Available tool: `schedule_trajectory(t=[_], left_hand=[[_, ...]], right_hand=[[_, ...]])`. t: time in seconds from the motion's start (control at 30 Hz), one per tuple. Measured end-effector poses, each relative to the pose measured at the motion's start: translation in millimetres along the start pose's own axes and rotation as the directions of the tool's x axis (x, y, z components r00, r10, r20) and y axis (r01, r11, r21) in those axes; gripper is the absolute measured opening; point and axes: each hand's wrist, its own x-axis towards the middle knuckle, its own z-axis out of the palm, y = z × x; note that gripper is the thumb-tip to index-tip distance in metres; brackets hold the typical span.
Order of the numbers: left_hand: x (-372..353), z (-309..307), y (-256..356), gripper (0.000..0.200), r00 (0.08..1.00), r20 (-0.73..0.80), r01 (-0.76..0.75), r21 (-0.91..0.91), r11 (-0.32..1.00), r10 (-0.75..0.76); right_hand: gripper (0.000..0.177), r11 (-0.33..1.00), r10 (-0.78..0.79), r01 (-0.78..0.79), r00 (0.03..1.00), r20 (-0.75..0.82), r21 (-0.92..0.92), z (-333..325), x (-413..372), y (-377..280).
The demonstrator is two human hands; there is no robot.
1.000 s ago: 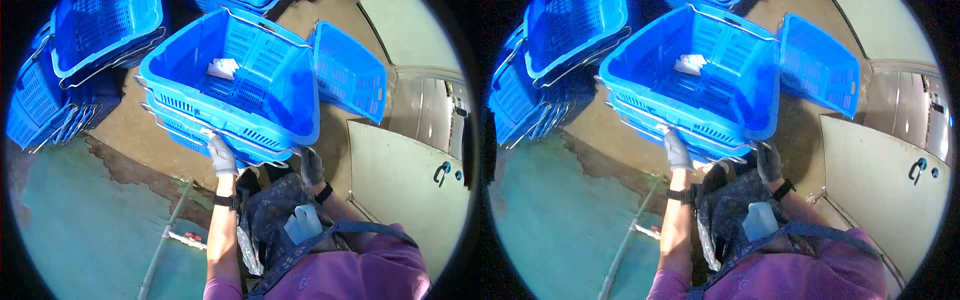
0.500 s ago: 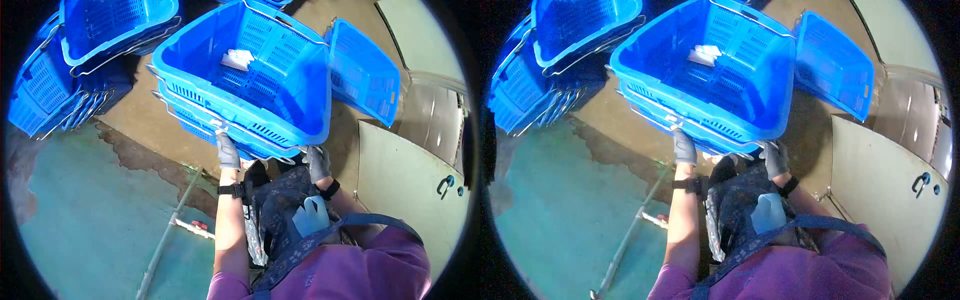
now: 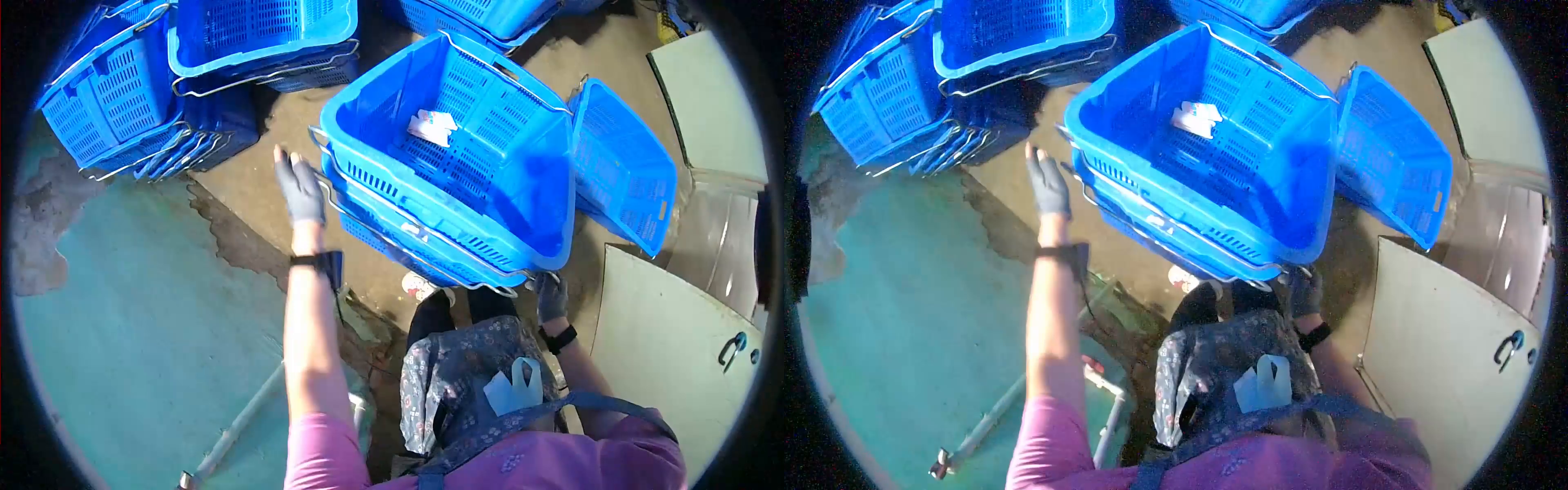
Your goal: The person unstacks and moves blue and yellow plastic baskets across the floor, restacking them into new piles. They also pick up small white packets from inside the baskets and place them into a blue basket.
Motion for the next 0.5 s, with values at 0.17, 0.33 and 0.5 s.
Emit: schedule_trajectory(t=[0.17,0.33,0.5], left_hand=[[29.9,15.6,-30.0,0.037,0.961,0.277,0.027,-0.112,0.993,0.005],[3.3,0.4,-85.8,0.039,0.983,0.133,0.149,-0.177,0.973,-0.126],[-9.7,-18.2,-138.0,0.038,0.996,0.087,-0.025,-0.091,0.996,0.033]], right_hand=[[0.019,0.996,-0.087,0.087,0.990,0.113,0.003,-12.5,-11.0,-1.6],[0.039,0.925,0.044,0.100,0.930,0.365,-0.366,-14.0,-45.5,-15.1],[0.032,0.743,0.162,0.001,0.970,0.181,-0.670,-4.0,-53.5,18.0]])
